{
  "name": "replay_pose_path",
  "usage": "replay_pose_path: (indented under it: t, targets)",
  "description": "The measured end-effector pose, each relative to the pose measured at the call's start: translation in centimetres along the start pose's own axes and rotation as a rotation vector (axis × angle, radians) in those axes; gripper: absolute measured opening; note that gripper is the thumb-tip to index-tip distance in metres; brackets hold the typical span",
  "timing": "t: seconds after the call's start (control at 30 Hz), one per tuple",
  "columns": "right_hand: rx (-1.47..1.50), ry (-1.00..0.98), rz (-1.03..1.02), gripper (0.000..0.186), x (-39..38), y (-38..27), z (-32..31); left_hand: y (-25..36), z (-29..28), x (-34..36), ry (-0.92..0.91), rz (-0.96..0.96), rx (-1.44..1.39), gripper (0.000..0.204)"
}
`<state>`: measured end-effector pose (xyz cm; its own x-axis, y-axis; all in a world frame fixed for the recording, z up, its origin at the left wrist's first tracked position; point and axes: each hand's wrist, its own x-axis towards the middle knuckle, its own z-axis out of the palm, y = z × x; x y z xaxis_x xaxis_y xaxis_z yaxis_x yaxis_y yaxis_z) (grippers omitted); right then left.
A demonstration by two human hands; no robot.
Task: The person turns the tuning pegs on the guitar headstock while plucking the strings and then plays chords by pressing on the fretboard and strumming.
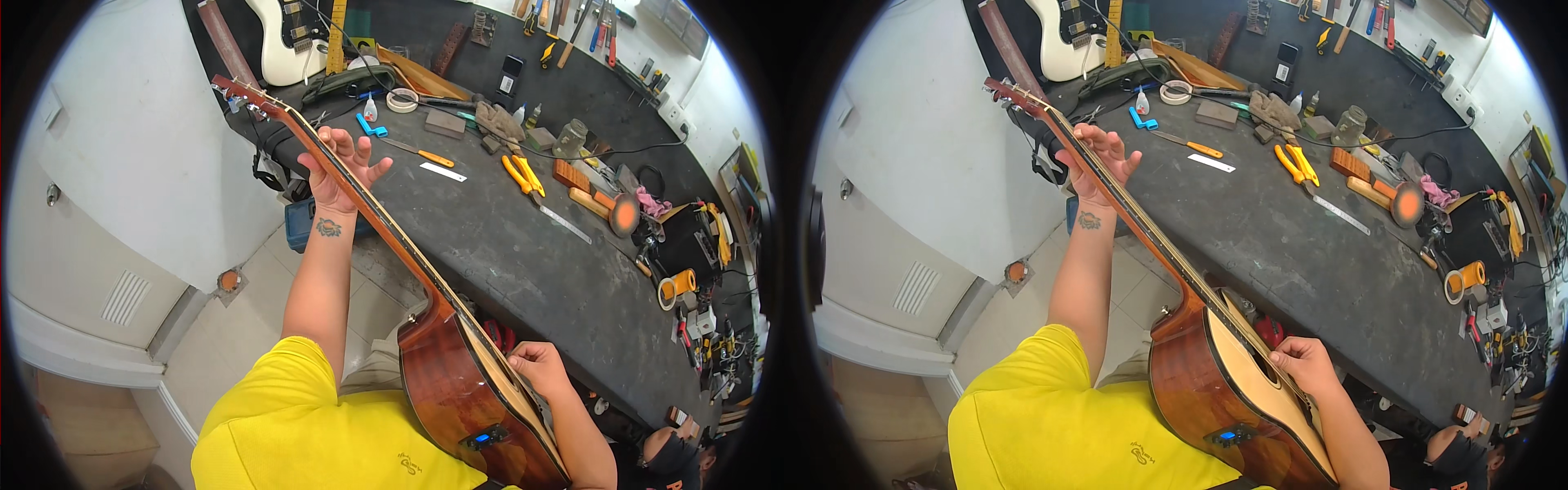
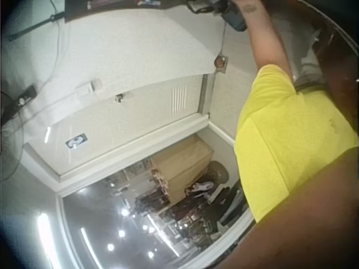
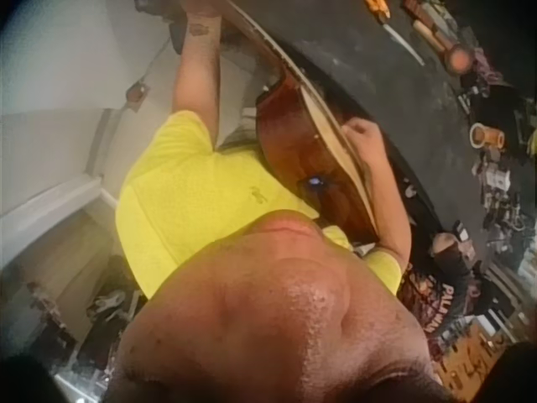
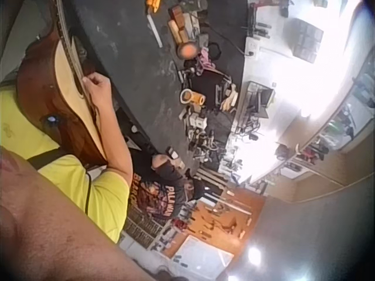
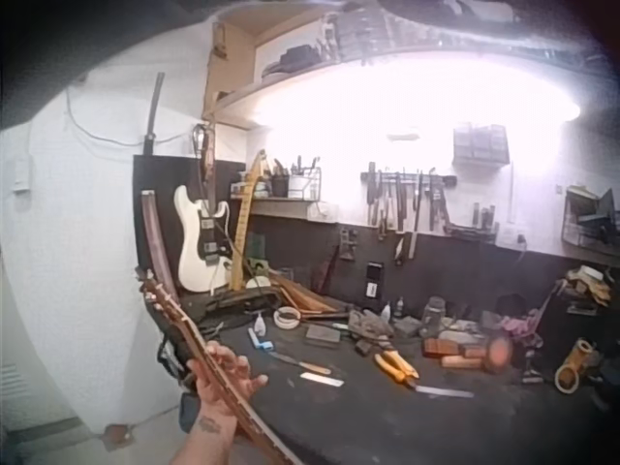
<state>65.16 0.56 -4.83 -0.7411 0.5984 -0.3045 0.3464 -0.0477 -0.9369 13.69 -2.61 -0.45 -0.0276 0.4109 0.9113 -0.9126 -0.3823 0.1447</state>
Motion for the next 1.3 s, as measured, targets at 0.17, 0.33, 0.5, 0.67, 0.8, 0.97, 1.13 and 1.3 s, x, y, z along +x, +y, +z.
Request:
replay_pose_path:
  t: [0.17, 0.33, 0.5, 0.67, 0.8, 0.97, 1.13, 1.3]
  targets:
    - [0.092, -0.018, 0.016, 0.02, -0.3, -0.6, 0.1, -0.5, 0.9, -0.4, 0.049, -0.011, -0.012, 0.039]
    - [0.112, -0.062, -0.012, 0.016, -0.4, -0.5, -0.3, -1.7, 1.2, -0.9, -0.025, -0.167, 0.0, 0.048]
    - [0.082, -0.049, -0.049, 0.014, -0.2, -0.4, -0.2, -0.1, 0.7, 1.0, 0.15, 0.088, -0.096, 0.045]
    - [0.115, -0.005, 0.031, 0.013, -0.3, -0.2, -0.1, -1.1, 1.2, 0.4, 0.22, 0.062, -0.049, 0.041]
    - [0.049, -0.016, 0.028, 0.022, -0.3, -0.1, -0.2, -1.5, 1.4, 1.0, 0.188, 0.052, -0.049, 0.042]
    - [-0.123, -0.006, 0.002, 0.036, -0.6, -1.6, 0.0, -1.1, 0.8, 0.3, 0.179, 0.053, -0.066, 0.04]
    - [0.336, 0.195, -0.166, 0.027, -0.2, -0.9, 0.6, -1.7, 1.2, 0.7, 0.182, 0.088, -0.093, 0.039]
    - [0.062, 0.008, 0.036, 0.019, -0.8, -0.5, 0.8, -1.5, 1.3, 0.3, 0.191, 0.091, -0.015, 0.04]
